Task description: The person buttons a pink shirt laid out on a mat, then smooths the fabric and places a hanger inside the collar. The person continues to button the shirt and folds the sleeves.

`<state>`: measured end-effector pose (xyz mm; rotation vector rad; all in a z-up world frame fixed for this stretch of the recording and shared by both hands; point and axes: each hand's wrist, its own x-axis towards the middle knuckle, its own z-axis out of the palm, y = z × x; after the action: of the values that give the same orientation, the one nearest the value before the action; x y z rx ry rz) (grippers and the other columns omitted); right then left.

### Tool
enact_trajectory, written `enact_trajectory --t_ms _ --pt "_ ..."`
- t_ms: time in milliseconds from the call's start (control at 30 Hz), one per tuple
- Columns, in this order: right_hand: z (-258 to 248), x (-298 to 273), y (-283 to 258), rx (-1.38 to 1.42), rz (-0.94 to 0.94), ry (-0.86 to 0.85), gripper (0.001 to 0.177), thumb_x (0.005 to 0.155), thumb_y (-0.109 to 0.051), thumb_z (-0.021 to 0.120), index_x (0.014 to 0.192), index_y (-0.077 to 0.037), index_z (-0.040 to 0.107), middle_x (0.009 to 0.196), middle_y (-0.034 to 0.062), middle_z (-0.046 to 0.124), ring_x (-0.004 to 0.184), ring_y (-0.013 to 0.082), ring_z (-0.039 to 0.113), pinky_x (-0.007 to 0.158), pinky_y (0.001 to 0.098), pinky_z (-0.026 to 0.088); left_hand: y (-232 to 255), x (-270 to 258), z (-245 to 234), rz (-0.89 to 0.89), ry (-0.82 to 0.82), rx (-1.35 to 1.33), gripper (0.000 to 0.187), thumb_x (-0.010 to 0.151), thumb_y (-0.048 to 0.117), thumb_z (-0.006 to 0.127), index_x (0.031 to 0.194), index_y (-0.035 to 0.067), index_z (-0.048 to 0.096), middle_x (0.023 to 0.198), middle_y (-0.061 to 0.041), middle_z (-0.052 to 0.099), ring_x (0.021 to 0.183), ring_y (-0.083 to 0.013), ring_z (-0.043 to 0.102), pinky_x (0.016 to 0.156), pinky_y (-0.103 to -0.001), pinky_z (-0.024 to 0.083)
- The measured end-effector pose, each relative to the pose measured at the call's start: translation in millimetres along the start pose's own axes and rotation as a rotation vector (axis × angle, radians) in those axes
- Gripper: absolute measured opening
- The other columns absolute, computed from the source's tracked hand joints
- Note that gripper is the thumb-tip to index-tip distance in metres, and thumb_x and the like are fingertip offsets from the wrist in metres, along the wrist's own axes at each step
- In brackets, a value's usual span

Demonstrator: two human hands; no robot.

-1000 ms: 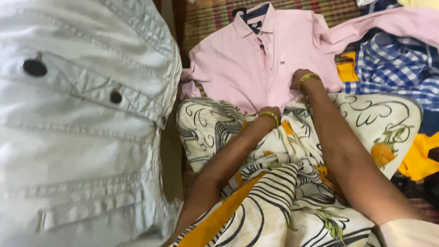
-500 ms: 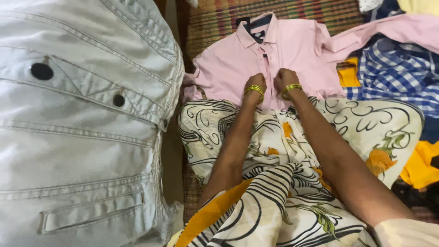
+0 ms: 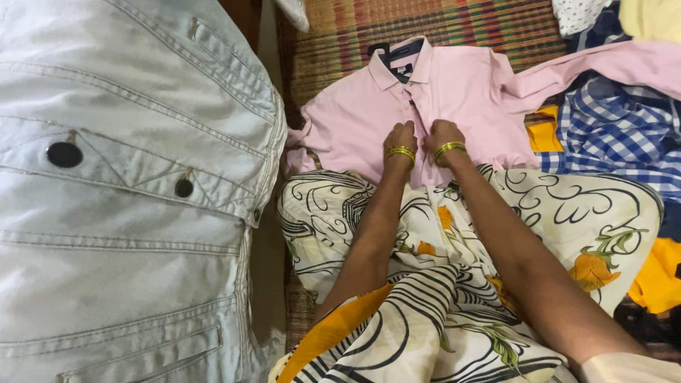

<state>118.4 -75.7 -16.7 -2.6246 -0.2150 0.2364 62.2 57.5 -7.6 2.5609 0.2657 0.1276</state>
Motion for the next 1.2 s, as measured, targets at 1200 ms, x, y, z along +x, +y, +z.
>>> enact_trajectory --t_ms 1200 --pt "13.4 16.1 23.5 0.789 0.134 -0.177 0.018 0.086 -0.007 0.073 0.076 -0.001 0.059 0.065 0.0086 0.062 0.051 0.0167 0.059 0.045 0.0313 0.046 -39.2 47.8 74.7 -0.188 0.095 -0.402 0.011 0.077 0.018 0.074 0.084 0.010 0.072 0.085 -0.013 0.076 0.084 -0.0319 0.074 0.078 -0.042 0.058"
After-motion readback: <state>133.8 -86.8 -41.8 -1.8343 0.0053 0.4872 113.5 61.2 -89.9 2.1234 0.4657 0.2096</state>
